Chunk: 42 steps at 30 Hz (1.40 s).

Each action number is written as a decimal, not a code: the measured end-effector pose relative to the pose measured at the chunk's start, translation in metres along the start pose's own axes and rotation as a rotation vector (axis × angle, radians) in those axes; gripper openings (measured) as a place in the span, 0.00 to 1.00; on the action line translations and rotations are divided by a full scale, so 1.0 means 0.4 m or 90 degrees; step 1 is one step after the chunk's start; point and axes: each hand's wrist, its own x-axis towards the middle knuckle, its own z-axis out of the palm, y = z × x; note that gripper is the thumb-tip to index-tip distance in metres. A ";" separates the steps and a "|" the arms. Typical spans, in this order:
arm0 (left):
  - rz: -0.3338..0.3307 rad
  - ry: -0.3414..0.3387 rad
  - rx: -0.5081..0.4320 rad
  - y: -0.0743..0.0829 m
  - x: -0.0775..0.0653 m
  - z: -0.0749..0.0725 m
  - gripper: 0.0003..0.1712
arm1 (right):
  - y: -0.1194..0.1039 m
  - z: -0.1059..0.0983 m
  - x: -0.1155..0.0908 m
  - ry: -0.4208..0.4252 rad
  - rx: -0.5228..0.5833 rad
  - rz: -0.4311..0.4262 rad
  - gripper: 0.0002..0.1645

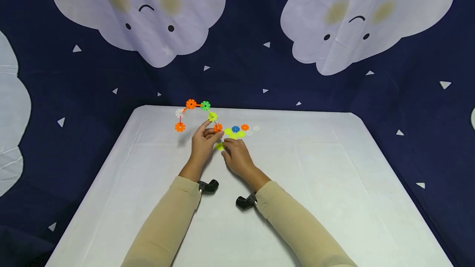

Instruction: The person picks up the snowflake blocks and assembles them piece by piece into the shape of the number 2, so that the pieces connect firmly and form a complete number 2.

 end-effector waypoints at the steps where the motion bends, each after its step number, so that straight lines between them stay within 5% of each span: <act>1: -0.003 0.000 -0.001 0.000 -0.001 0.000 0.40 | 0.001 0.003 0.004 -0.003 -0.016 -0.013 0.19; 6: -0.002 -0.008 -0.007 -0.003 0.000 0.002 0.40 | 0.002 0.008 0.016 0.003 -0.062 -0.057 0.14; 20: -0.010 -0.022 -0.024 -0.006 -0.003 0.004 0.40 | 0.014 0.014 0.019 0.036 -0.032 -0.118 0.05; 31: -0.016 -0.053 -0.138 -0.006 0.003 0.004 0.41 | 0.016 -0.012 -0.004 0.055 0.261 0.086 0.08; 36: -0.045 -0.071 -0.173 -0.006 0.006 0.003 0.42 | 0.017 -0.026 -0.018 0.107 0.465 0.176 0.10; 42: -0.073 -0.109 -0.207 -0.004 0.005 0.002 0.42 | 0.010 -0.037 -0.022 0.154 0.623 0.219 0.12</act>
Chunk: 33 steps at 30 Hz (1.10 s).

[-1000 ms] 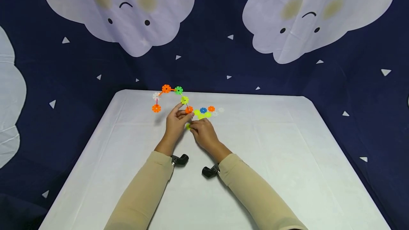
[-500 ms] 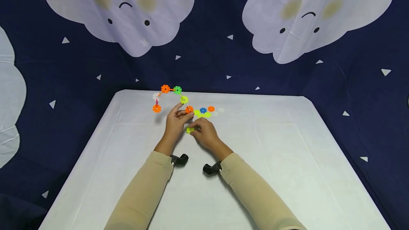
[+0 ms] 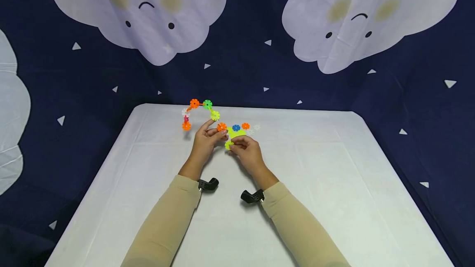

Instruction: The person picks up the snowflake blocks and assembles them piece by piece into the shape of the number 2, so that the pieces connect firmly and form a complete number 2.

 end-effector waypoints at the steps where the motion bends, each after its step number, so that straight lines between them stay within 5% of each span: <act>1: -0.002 -0.008 -0.003 0.000 0.000 0.001 0.42 | -0.002 0.000 0.000 0.004 0.006 0.000 0.12; 25: -0.005 -0.084 0.059 0.002 -0.003 0.012 0.42 | -0.001 0.014 -0.013 0.093 0.015 -0.054 0.10; 33: -0.028 -0.110 0.078 0.005 -0.004 0.019 0.41 | -0.065 0.035 -0.046 0.130 0.007 -0.063 0.09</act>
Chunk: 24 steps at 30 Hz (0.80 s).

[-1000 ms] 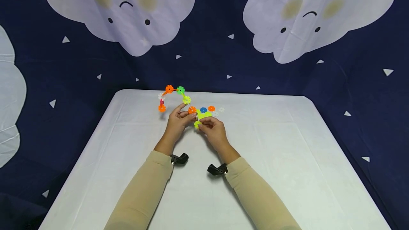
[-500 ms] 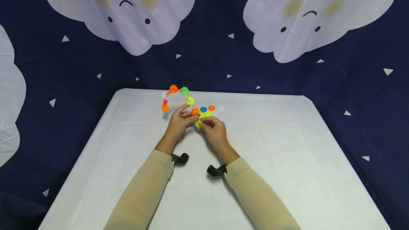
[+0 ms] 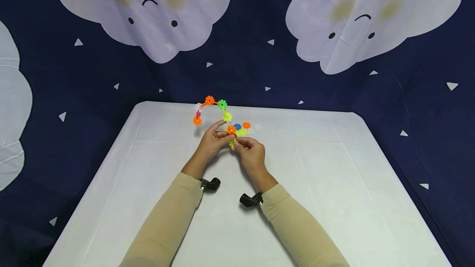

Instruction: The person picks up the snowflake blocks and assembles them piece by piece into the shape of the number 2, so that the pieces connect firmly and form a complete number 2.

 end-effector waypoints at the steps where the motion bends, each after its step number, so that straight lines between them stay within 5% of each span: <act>1: -0.006 -0.003 0.001 0.000 0.001 0.001 0.41 | -0.009 0.002 -0.003 0.005 -0.004 -0.003 0.09; 7: -0.023 0.002 0.012 0.003 0.001 0.003 0.42 | -0.015 0.003 -0.010 0.013 -0.014 -0.015 0.08; 14: 0.024 0.019 0.005 -0.003 -0.002 0.020 0.40 | 0.005 -0.007 -0.002 0.013 0.022 -0.023 0.08; 18: 0.041 0.010 -0.033 -0.010 -0.005 0.033 0.31 | 0.010 -0.009 0.001 0.025 0.066 -0.029 0.08; 24: 0.040 -0.001 -0.012 -0.017 -0.008 0.039 0.14 | 0.010 -0.006 0.001 0.028 0.111 -0.048 0.08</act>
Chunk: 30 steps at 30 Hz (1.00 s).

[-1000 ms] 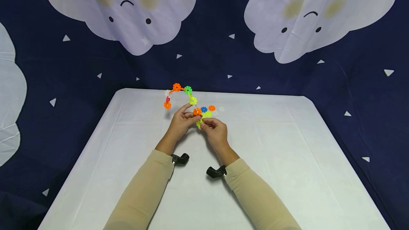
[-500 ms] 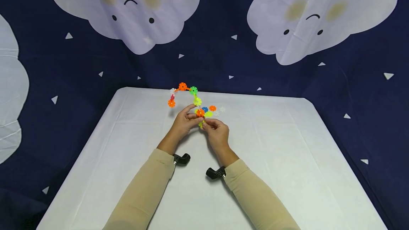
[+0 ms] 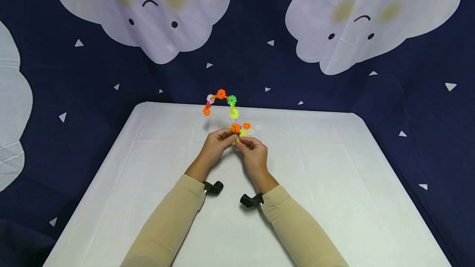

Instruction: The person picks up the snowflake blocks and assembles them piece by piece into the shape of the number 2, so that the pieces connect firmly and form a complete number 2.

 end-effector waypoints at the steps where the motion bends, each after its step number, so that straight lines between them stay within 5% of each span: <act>1: 0.001 -0.004 -0.002 -0.001 0.000 -0.001 0.13 | -0.001 0.001 0.000 0.000 -0.007 -0.006 0.08; 5: 0.006 -0.008 -0.012 -0.001 -0.001 -0.009 0.14 | -0.009 0.006 -0.005 -0.005 -0.080 -0.024 0.09; 12: 0.018 0.037 0.038 0.006 -0.001 -0.018 0.15 | 0.056 -0.031 0.023 -0.034 -0.210 -0.046 0.13; 19: 0.014 0.061 0.068 0.000 0.004 -0.030 0.17 | 0.056 -0.090 0.083 -0.017 -0.475 -0.030 0.12; 26: 0.010 0.047 0.068 -0.003 0.005 -0.030 0.18 | 0.077 -0.127 0.151 -0.137 -0.662 -0.077 0.14; 30: 0.006 0.047 0.076 -0.002 0.001 -0.026 0.18 | 0.073 -0.134 0.181 -0.215 -0.711 -0.054 0.12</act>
